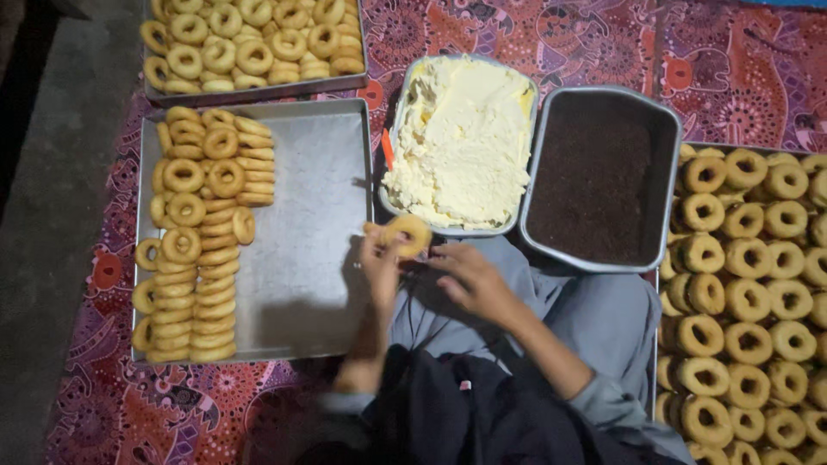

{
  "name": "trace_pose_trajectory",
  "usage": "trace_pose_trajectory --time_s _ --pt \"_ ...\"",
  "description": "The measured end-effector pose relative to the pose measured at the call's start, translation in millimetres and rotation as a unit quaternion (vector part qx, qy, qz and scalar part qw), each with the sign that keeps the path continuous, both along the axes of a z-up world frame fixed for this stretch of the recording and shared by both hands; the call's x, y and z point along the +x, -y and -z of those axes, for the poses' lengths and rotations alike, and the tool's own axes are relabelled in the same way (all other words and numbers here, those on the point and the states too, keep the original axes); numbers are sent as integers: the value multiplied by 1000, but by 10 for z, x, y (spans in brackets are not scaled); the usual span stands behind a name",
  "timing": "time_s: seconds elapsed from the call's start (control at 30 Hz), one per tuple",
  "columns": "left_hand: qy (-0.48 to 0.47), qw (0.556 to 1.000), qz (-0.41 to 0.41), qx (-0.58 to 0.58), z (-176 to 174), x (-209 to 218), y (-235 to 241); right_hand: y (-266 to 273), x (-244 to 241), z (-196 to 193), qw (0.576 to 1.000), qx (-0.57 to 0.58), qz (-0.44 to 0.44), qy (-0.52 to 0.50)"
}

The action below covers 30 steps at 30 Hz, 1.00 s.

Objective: The person sits on the floor and repeatedly picks up ring-shaped donuts, splits them open, fills them with a white cream from a tray, and places them into a tray of dark crumbs. The filled donuts are then arranged on a metal tray.

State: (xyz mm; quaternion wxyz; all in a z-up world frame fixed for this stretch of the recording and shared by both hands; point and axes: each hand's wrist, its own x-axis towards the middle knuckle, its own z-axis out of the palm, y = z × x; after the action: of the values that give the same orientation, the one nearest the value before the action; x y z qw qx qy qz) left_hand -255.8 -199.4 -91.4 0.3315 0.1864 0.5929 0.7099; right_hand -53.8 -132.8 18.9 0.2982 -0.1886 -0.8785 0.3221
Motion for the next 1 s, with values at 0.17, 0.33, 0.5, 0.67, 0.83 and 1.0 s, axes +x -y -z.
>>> trace_pose_trajectory --time_s 0.17,0.33,0.5,0.67,0.83,1.0 --pt "261 957 58 111 -588 698 85 -63 32 -8 966 -170 160 113" --pt "314 925 151 150 -595 722 147 -258 322 157 887 -425 85 -161" --pt "364 907 174 119 -102 748 72 -22 103 305 974 -221 48 -8" --pt "362 932 35 7 445 537 -9 -700 -234 231 994 51 82 51" --pt "476 867 100 107 666 330 -191 -977 -327 127 991 -31 106 79" --pt "431 889 104 115 605 357 -252 -601 -188 185 995 -98 -31 14"
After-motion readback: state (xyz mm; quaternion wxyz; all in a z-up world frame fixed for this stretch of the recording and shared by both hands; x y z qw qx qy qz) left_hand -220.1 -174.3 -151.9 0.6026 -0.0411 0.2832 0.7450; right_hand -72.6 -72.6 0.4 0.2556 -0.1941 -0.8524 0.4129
